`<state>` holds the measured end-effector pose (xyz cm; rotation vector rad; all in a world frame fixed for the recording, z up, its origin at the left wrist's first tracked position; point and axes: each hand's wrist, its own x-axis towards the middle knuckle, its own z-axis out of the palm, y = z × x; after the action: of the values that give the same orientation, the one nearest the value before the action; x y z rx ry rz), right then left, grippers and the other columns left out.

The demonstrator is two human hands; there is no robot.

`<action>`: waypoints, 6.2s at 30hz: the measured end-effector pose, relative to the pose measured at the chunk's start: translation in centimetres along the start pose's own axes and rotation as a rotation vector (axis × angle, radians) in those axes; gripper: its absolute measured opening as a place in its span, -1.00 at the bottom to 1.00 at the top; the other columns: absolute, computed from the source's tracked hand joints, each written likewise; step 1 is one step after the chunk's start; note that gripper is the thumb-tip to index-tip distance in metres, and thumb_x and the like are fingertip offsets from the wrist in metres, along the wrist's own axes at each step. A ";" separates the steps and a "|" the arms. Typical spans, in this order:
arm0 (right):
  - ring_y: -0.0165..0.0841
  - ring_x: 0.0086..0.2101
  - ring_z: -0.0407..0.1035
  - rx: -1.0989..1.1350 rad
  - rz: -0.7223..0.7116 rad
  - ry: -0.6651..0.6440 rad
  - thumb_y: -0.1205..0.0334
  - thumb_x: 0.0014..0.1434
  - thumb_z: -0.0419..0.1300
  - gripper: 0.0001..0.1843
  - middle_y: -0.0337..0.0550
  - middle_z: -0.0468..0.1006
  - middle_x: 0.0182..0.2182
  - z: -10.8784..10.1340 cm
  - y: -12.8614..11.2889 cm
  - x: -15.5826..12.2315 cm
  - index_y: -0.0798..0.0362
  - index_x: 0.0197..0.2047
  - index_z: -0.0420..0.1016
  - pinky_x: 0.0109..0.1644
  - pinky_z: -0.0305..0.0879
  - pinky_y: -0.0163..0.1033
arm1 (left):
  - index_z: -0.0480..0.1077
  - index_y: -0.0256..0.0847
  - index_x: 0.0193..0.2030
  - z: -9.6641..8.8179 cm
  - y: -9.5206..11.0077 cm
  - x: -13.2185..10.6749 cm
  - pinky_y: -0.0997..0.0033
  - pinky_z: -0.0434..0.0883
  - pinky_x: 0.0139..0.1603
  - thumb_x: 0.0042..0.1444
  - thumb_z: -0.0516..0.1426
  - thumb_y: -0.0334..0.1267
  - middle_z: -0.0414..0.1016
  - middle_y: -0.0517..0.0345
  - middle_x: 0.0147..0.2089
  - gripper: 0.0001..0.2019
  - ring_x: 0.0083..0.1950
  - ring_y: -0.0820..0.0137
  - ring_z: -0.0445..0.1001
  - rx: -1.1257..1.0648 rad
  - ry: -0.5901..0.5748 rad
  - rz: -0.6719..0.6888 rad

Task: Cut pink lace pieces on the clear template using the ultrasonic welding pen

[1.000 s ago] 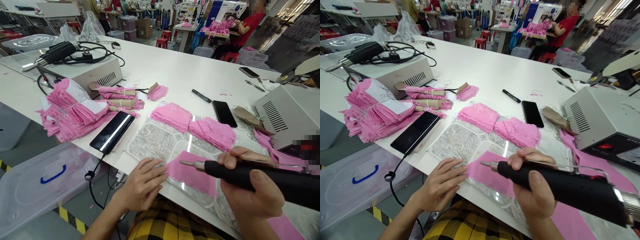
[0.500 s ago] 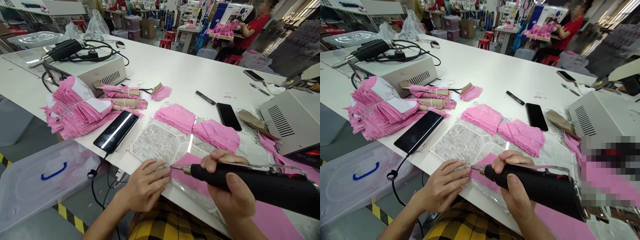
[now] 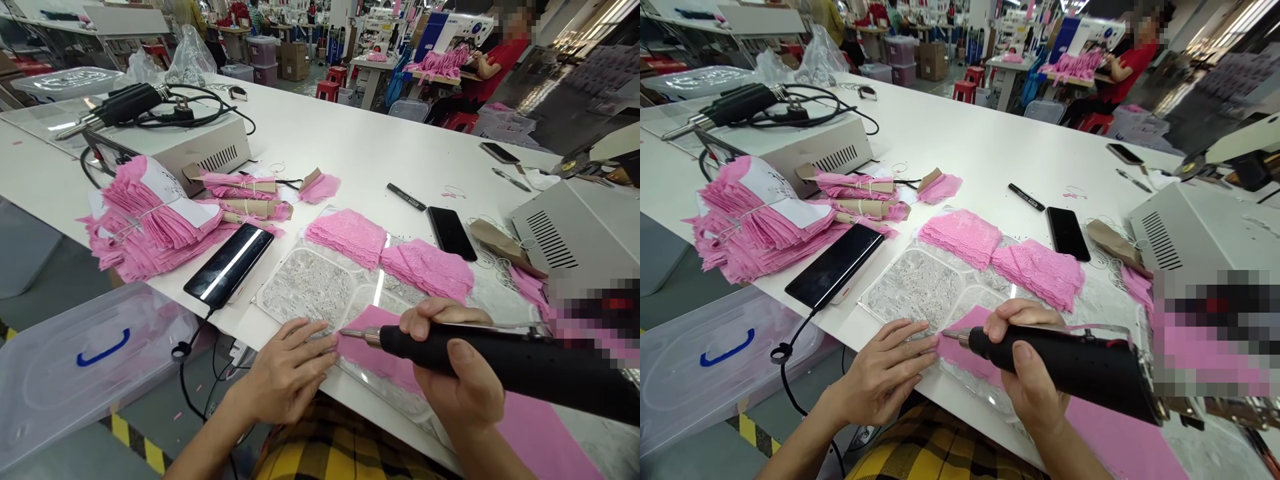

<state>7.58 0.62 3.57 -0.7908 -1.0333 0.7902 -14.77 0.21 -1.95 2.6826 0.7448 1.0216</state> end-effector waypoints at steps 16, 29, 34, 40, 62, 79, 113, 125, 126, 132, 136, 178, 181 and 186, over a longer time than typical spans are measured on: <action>-0.47 -0.50 0.31 -0.111 -0.131 0.353 0.20 -0.06 0.22 -0.87 -0.22 0.45 -0.35 -5.8 -0.7 2.5 0.05 -0.38 0.46 -0.36 0.38 -0.19 | 0.35 -0.26 0.22 1.6 0.6 3.6 -0.12 0.16 0.39 0.28 0.09 -0.33 0.40 -0.06 0.26 -0.63 0.40 0.06 0.17 0.111 -0.097 0.015; -0.48 -0.49 0.34 -0.062 -0.135 0.264 0.24 0.02 0.22 -0.90 -0.24 0.46 -0.33 -5.0 0.0 2.6 0.03 -0.34 0.49 -0.34 0.42 -0.22 | 0.38 -0.28 0.18 2.2 0.2 3.4 -0.14 0.05 0.43 0.32 0.06 -0.30 0.38 -0.03 0.28 -0.68 0.43 0.07 0.10 0.118 -0.130 0.031; -0.47 -0.48 0.34 -0.054 -0.155 0.246 0.25 0.04 0.20 -0.90 -0.24 0.46 -0.32 -4.9 0.1 2.6 0.02 -0.32 0.49 -0.34 0.41 -0.21 | 0.38 -0.27 0.18 2.1 0.1 3.5 -0.15 0.07 0.41 0.33 0.06 -0.29 0.38 -0.02 0.28 -0.68 0.42 0.06 0.12 0.128 -0.138 0.036; -0.47 -0.47 0.36 -0.082 -0.149 0.201 0.27 0.08 0.19 -0.94 -0.25 0.47 -0.32 -4.8 0.2 2.5 0.02 -0.33 0.48 -0.33 0.41 -0.20 | 0.37 -0.26 0.20 2.0 0.1 3.4 -0.13 0.04 0.43 0.32 0.07 -0.30 0.37 -0.01 0.29 -0.67 0.43 0.07 0.10 0.136 -0.148 0.033; -0.45 -0.48 0.36 -0.132 -0.170 0.297 0.27 0.03 0.21 -0.95 -0.23 0.48 -0.34 -6.6 -1.0 2.5 0.04 -0.37 0.46 -0.35 0.41 -0.19 | 0.36 -0.25 0.21 1.9 -0.2 3.3 -0.03 -0.08 0.48 0.29 0.09 -0.35 0.35 0.03 0.30 -0.64 0.47 0.13 0.02 0.141 -0.157 0.065; -0.45 -0.52 0.33 -0.190 -0.207 0.421 0.28 -0.02 0.18 -0.93 -0.20 0.47 -0.37 -9.1 -2.3 2.5 0.07 -0.40 0.45 -0.39 0.37 -0.19 | 0.27 -0.20 0.28 2.0 -0.3 3.5 -0.02 -0.07 0.47 0.28 0.09 -0.38 0.29 0.07 0.35 -0.57 0.49 0.14 -0.02 0.135 -0.172 0.061; -0.47 -0.56 0.30 -0.136 -0.133 0.375 0.24 -0.05 0.18 -0.89 -0.18 0.46 -0.40 -10.0 -3.6 0.7 0.06 -0.41 0.48 -0.45 0.33 -0.22 | 0.26 -0.14 0.29 1.8 -0.1 3.6 -0.03 0.02 0.45 0.29 0.08 -0.37 0.32 0.06 0.33 -0.57 0.47 0.16 0.02 0.141 -0.183 0.035; -0.46 -0.54 0.31 -0.155 -0.132 0.341 0.24 -0.02 0.20 -0.93 -0.21 0.45 -0.40 -9.9 -3.3 0.8 0.05 -0.42 0.45 -0.44 0.36 -0.20 | 0.26 -0.10 0.31 1.8 0.0 3.7 -0.03 0.04 0.45 0.28 0.09 -0.37 0.35 0.06 0.31 -0.54 0.46 0.16 0.07 0.126 -0.168 0.023; -0.46 -0.54 0.32 -0.159 -0.132 0.340 0.24 -0.02 0.20 -0.93 -0.21 0.45 -0.40 -9.9 -3.4 0.8 0.05 -0.42 0.45 -0.44 0.37 -0.20 | 0.26 -0.11 0.30 1.8 -0.1 3.7 -0.03 0.04 0.46 0.28 0.09 -0.37 0.35 0.06 0.31 -0.55 0.46 0.16 0.07 0.127 -0.169 0.025; -0.48 -0.58 0.29 -0.153 -0.133 0.365 0.21 -0.05 0.18 -0.88 -0.19 0.45 -0.41 -10.2 -4.0 0.4 0.06 -0.41 0.47 -0.48 0.33 -0.22 | 0.24 -0.08 0.32 1.8 0.0 3.7 -0.05 0.05 0.45 0.28 0.08 -0.37 0.34 0.07 0.32 -0.53 0.46 0.15 0.07 0.126 -0.163 0.022; -0.48 -0.58 0.28 -0.162 -0.124 0.349 0.17 -0.06 0.21 -0.85 -0.17 0.43 -0.42 -10.4 -4.5 -0.3 0.07 -0.43 0.46 -0.49 0.33 -0.21 | 0.23 -0.10 0.33 1.8 0.1 3.7 -0.05 0.04 0.45 0.28 0.09 -0.37 0.33 0.06 0.32 -0.52 0.46 0.13 0.05 0.127 -0.168 0.028; -0.45 -0.49 0.32 -0.070 -0.161 0.464 0.21 0.00 0.22 -0.87 -0.21 0.45 -0.34 -16.0 -5.3 0.0 0.05 -0.34 0.46 -0.34 0.38 -0.18 | 0.44 -0.33 0.02 12.3 9.6 11.5 -0.08 0.38 0.22 0.33 0.02 -0.38 0.53 -0.07 0.08 -0.77 0.20 0.09 0.43 0.064 -0.099 0.248; -0.46 -0.50 0.31 -0.061 -0.183 0.521 0.22 -0.02 0.20 -0.88 -0.21 0.44 -0.35 -16.7 -5.6 0.3 0.06 -0.36 0.45 -0.36 0.37 -0.18 | 0.43 -0.31 0.04 12.4 9.5 11.6 -0.09 0.36 0.24 0.32 0.02 -0.38 0.53 -0.05 0.09 -0.76 0.21 0.09 0.42 0.062 -0.137 0.254; -0.47 -0.53 0.28 -0.068 -0.250 0.655 0.23 -0.06 0.16 -0.88 -0.21 0.43 -0.39 -17.9 -6.4 0.7 0.06 -0.41 0.44 -0.40 0.34 -0.21 | 0.43 -0.29 0.05 12.5 9.3 11.6 -0.08 0.33 0.27 0.33 0.01 -0.39 0.52 -0.02 0.11 -0.76 0.24 0.10 0.40 0.046 -0.140 0.260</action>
<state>25.67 -5.14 3.91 -0.8771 -0.5516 0.2452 4.58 -1.65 -1.58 2.9103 0.4064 0.8642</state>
